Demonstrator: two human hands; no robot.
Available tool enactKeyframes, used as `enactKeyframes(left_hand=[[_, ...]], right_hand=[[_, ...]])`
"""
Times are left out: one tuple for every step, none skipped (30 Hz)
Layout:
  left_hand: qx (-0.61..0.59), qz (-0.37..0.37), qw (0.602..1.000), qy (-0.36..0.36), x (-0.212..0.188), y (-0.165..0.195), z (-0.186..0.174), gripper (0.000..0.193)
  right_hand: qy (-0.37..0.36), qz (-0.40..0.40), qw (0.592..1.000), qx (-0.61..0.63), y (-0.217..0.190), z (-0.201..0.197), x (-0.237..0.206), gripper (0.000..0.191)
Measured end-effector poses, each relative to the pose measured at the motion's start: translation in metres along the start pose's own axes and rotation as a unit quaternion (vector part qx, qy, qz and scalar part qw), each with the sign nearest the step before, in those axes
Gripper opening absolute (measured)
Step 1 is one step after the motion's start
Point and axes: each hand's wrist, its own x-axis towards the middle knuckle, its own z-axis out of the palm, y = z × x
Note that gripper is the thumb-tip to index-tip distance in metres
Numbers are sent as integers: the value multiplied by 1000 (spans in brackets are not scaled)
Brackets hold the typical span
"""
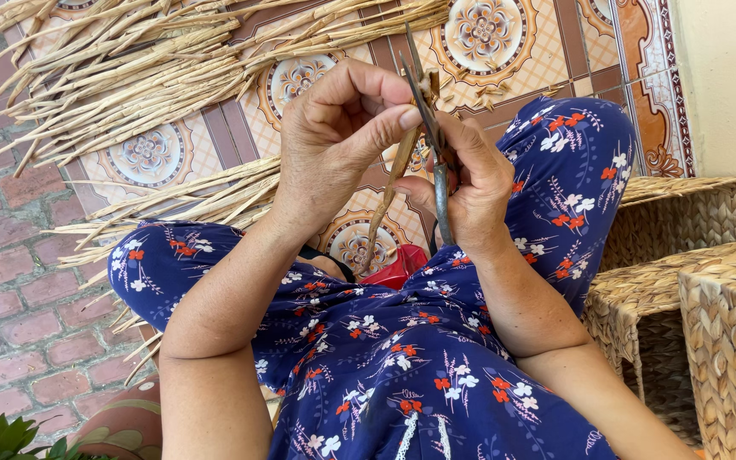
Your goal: The person sits cross-legged on a tiled floor and uses shears to trim the ends of numerous thin wooden sticks. They pick up each stick, cut off the tip, and place the trimmed piece back on the pile.
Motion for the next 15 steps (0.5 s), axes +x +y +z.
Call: enactKeyframes(left_hand=[[4, 1, 1000, -1, 0, 1, -1, 15], [3, 0, 1000, 1, 1, 1, -2, 15], [2, -1, 1000, 3, 1, 2, -2, 16], [1, -2, 1000, 5, 2, 2, -2, 16], [0, 2, 1000, 1, 3, 2, -3, 16], [-1, 6, 1000, -3, 3, 3, -3, 16], [-2, 9, 1000, -5, 4, 3, -4, 16], [-1, 10, 1000, -17, 5, 3, -5, 15], [-1, 10, 1000, -26, 5, 4, -8, 15], [0, 8, 999, -33, 5, 4, -12, 14], [30, 26, 999, -15, 4, 5, -17, 12], [61, 43, 997, 3, 4, 7, -25, 10], [93, 58, 994, 21, 3, 8, -33, 8], [133, 75, 987, 56, 2, 10, -43, 5], [174, 90, 976, 90, -1, 13, -56, 6]], right_hand=[[1, 5, 1000, 8, 0, 1, 0, 74], [2, 10, 1000, 16, 0, 3, 0, 74], [-1, 12, 999, 30, 0, 3, 0, 73], [-4, 15, 999, 44, 0, 4, 0, 72], [-7, 17, 998, 59, 0, 5, 0, 72], [-3, 27, 998, 60, 0, 5, 0, 70], [0, 36, 997, 62, 1, 7, -1, 68], [1, 46, 997, 64, 2, 8, -2, 66], [-2, 55, 997, 49, 3, 8, -2, 65], [-7, 66, 997, 35, 5, 7, -3, 63], [-14, 78, 997, 22, 7, 7, -4, 62], [-11, 71, 997, 33, 9, 7, -5, 58], [-8, 65, 997, 45, 11, 7, -5, 54], [-5, 60, 997, 57, 13, 7, -5, 52], [-2, 56, 996, 68, 15, 8, -5, 51]])
